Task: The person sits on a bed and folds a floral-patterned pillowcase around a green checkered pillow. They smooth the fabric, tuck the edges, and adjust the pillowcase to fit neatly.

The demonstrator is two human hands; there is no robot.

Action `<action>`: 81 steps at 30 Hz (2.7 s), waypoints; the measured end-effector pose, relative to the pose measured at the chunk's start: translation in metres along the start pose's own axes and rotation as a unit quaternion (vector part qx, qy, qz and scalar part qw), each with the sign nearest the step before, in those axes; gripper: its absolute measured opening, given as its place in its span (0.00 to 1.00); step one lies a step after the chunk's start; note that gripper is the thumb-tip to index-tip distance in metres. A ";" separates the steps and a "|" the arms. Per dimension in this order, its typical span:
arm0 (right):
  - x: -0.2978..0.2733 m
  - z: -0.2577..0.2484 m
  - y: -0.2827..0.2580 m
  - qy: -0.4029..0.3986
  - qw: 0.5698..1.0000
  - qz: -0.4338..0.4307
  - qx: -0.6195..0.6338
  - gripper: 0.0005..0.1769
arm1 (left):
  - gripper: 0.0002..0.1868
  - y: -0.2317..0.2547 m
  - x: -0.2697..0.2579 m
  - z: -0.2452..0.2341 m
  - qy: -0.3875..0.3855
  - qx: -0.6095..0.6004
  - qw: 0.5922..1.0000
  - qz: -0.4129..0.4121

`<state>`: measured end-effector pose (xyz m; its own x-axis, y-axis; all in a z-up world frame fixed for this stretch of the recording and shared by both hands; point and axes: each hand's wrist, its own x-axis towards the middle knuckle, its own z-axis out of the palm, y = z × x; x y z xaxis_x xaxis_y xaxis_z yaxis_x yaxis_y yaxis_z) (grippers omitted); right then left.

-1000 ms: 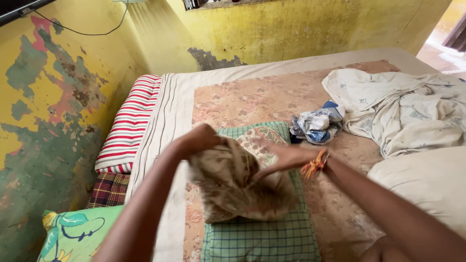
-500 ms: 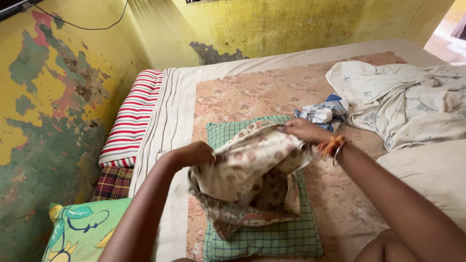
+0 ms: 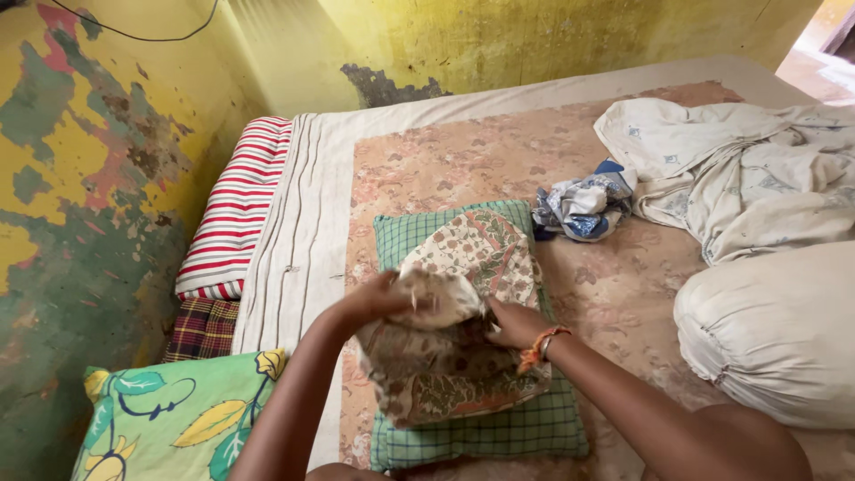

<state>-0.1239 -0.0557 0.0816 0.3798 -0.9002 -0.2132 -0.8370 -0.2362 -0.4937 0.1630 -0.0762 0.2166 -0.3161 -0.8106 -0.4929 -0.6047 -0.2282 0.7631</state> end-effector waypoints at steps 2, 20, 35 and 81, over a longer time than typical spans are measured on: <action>0.010 0.020 0.026 0.011 0.996 0.012 0.084 0.37 | 0.46 -0.022 -0.014 -0.002 -0.049 0.255 0.964 -0.048; 0.008 -0.007 -0.044 0.093 0.995 -0.022 -0.015 0.23 | 0.20 -0.025 -0.017 0.001 -0.069 0.172 0.978 -0.093; 0.078 -0.178 0.046 0.134 0.966 0.205 -0.081 0.11 | 0.21 0.043 0.023 -0.040 0.188 0.431 0.870 -0.150; 0.302 -0.236 0.188 0.355 0.934 0.013 -0.040 0.19 | 0.30 0.063 0.312 -0.121 0.369 0.264 0.884 0.107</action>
<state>-0.2597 -0.4584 0.1231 0.0251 -0.9152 0.4022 -0.8797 -0.2113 -0.4260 0.1143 -0.4087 0.1614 -0.0183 -0.9805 0.1954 -0.9079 0.0982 0.4075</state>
